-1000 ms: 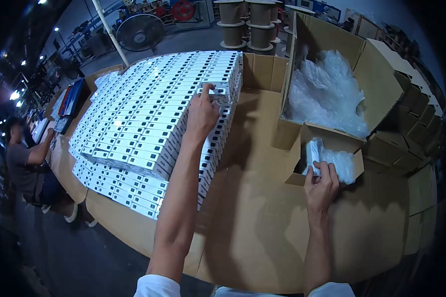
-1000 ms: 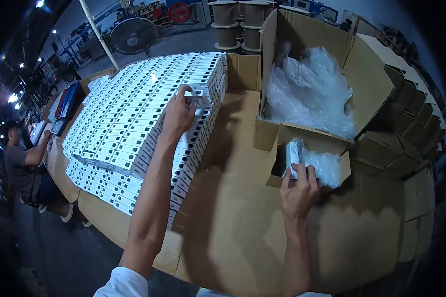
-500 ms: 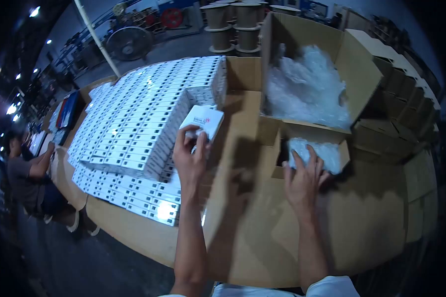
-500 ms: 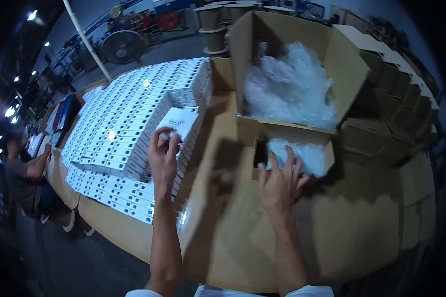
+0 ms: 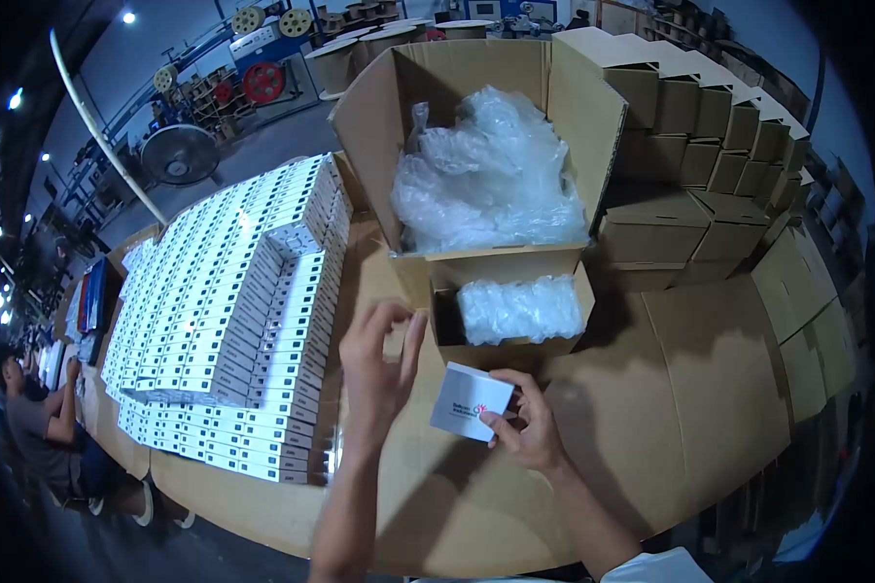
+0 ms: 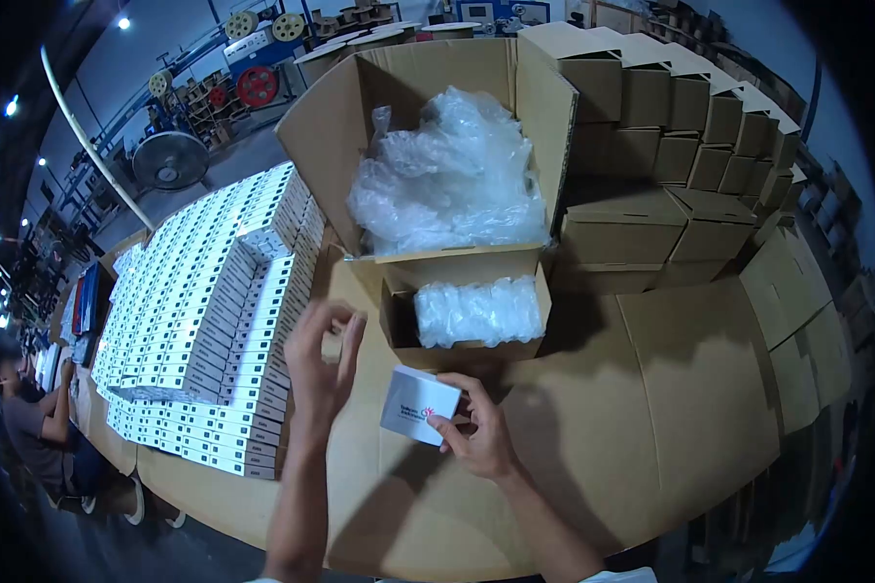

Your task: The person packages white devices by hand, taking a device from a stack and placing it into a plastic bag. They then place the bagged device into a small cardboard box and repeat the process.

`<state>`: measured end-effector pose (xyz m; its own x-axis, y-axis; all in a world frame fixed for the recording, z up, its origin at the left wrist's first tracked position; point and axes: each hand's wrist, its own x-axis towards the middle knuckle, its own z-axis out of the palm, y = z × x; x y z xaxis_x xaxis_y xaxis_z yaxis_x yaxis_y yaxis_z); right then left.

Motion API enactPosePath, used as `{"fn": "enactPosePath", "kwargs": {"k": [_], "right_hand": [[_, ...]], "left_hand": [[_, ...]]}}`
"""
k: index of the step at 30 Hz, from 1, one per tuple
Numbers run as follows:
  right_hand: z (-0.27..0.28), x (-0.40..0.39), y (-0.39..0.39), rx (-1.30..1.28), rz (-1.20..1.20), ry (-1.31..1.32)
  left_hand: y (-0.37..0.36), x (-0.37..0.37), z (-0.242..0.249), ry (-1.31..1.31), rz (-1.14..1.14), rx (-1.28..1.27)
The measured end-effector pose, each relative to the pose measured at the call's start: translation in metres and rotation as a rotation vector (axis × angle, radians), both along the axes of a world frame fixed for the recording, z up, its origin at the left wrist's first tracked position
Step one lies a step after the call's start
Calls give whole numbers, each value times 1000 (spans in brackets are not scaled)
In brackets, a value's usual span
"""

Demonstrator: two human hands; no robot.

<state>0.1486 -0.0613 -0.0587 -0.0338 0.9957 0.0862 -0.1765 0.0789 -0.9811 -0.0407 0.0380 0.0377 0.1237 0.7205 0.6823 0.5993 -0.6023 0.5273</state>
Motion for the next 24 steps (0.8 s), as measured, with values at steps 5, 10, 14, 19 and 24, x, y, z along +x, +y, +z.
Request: {"fn": "enactPosePath", "kwargs": {"k": [5,10,14,19,24], "right_hand": [[-20,5,-5,99,-73,27],[-18,15,1,187,-155,-17],[-6,24,-1,217,-204,-103],[-8,38,-2,186,-136,-171],[-3,47,-5,196,-97,-79]], "left_hand": [[164,48,68,469,-65,258],[255,65,68,903,-30,197],[262,72,85,599,-35,104],[229,73,131,160,17,63],[196,46,147,-125,-117,110]]}}
